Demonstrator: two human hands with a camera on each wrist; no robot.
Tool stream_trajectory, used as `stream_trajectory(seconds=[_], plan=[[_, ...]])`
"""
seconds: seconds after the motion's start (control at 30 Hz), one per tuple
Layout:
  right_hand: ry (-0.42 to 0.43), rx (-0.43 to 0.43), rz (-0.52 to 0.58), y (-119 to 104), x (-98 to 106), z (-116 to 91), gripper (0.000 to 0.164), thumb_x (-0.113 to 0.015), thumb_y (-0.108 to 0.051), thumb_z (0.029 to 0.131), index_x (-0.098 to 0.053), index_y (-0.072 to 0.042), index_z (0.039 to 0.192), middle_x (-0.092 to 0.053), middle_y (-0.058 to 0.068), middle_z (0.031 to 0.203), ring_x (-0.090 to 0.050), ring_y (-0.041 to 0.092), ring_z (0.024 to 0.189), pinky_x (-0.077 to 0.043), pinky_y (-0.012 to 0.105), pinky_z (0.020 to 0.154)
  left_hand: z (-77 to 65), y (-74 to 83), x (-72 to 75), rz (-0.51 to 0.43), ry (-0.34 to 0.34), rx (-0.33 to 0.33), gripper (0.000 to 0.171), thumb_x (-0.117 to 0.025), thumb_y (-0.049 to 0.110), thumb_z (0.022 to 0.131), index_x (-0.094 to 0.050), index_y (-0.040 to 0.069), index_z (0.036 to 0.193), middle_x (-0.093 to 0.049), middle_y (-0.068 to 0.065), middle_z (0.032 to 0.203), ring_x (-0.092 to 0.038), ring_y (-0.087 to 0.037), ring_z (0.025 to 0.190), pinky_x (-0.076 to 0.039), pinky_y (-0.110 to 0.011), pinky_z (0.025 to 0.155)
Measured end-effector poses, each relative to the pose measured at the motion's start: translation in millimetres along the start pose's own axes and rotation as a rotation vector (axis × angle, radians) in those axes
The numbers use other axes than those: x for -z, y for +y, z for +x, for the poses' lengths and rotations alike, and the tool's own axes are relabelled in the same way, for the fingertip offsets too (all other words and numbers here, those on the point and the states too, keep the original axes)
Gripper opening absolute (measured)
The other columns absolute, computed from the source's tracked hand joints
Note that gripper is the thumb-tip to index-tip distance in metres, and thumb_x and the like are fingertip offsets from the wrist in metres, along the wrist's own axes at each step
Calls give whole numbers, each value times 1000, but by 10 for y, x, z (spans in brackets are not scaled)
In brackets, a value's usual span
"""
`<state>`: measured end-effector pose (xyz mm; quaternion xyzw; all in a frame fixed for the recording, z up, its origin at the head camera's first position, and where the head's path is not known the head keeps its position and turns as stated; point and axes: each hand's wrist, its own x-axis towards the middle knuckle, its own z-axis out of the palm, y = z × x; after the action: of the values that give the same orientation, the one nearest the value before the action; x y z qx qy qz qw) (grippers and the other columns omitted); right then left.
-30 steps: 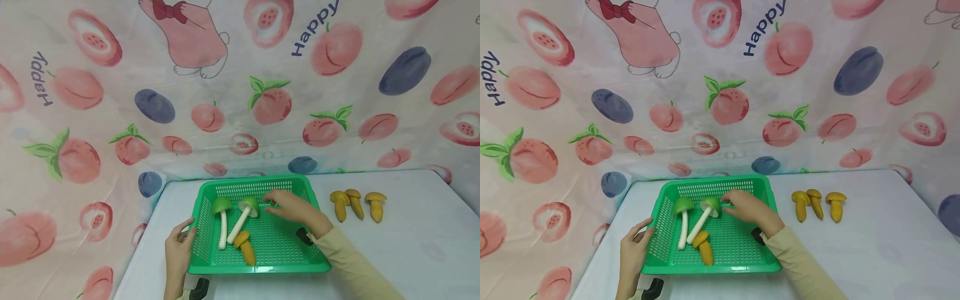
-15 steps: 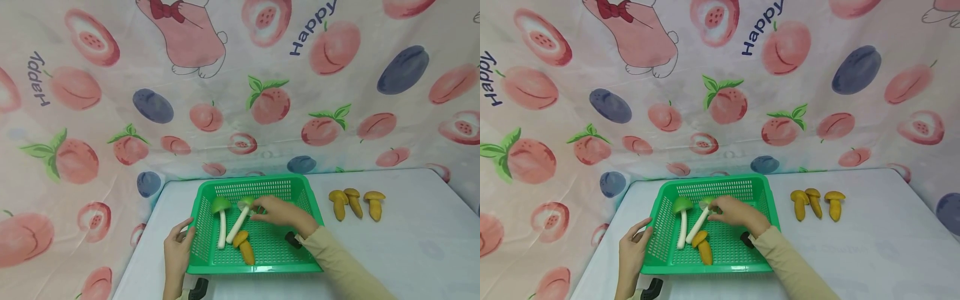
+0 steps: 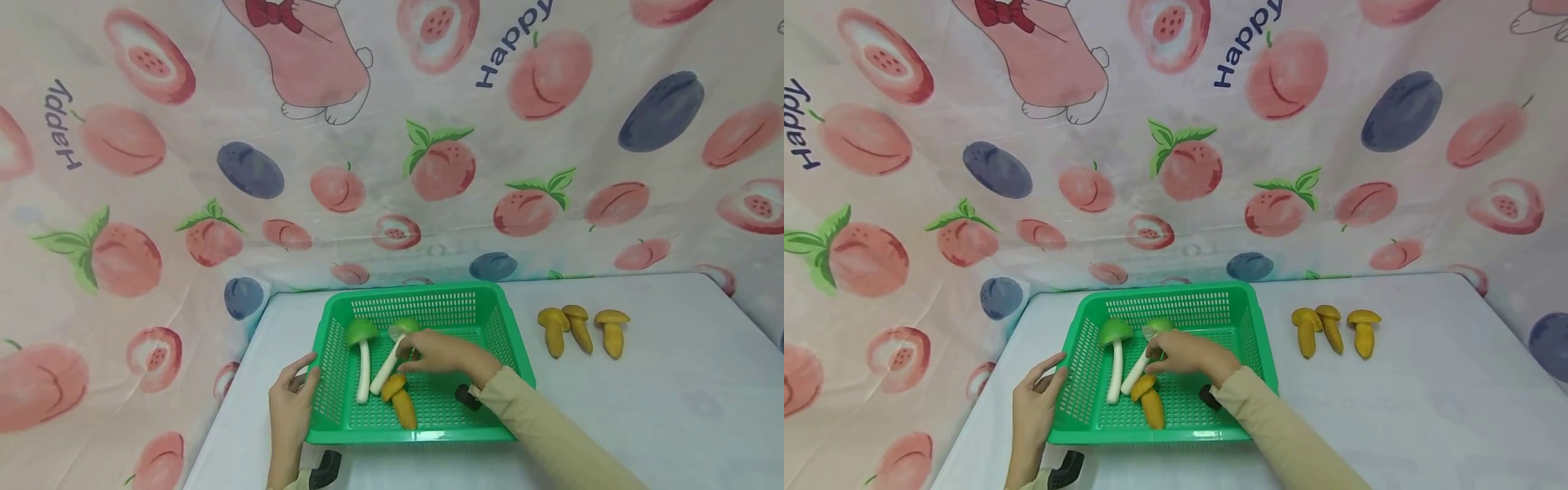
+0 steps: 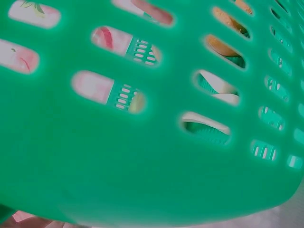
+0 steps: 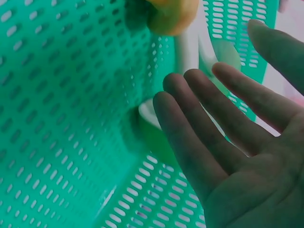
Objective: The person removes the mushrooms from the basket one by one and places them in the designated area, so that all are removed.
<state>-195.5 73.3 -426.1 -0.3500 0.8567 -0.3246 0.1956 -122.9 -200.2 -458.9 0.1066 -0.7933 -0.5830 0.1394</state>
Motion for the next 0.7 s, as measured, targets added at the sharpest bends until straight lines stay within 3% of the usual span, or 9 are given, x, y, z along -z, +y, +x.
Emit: stream_trajectory(seconds=[0.27, 0.47, 0.7], plan=[[-45, -30, -30, -39, -78, 86, 35, -69, -27, 95, -67, -4, 121, -69, 8, 113, -64, 20, 101, -52, 28, 84, -8, 5, 6, -5, 8, -3, 32, -67, 20, 96, -68, 8, 126, -61, -14, 126, -67, -2, 89, -52, -18, 69], [-80, -55, -18, -13, -115, 110, 32, -70, -28, 93, -68, -6, 116, -67, 1, 102, -61, 13, 89, -50, 27, 78, -12, 18, 0, -11, 0, 3, 32, -67, 20, 96, -67, 8, 126, -61, -14, 127, -68, -4, 90, -52, -19, 69], [-108, -62, 8, 1, -135, 127, 30, -71, -29, 93, -69, -8, 115, -68, 2, 106, -63, 17, 96, -51, 29, 83, -10, 37, -1, -3, -3, 3, 32, -67, 21, 96, -67, 9, 126, -60, -13, 128, -68, -3, 91, -51, -19, 71]])
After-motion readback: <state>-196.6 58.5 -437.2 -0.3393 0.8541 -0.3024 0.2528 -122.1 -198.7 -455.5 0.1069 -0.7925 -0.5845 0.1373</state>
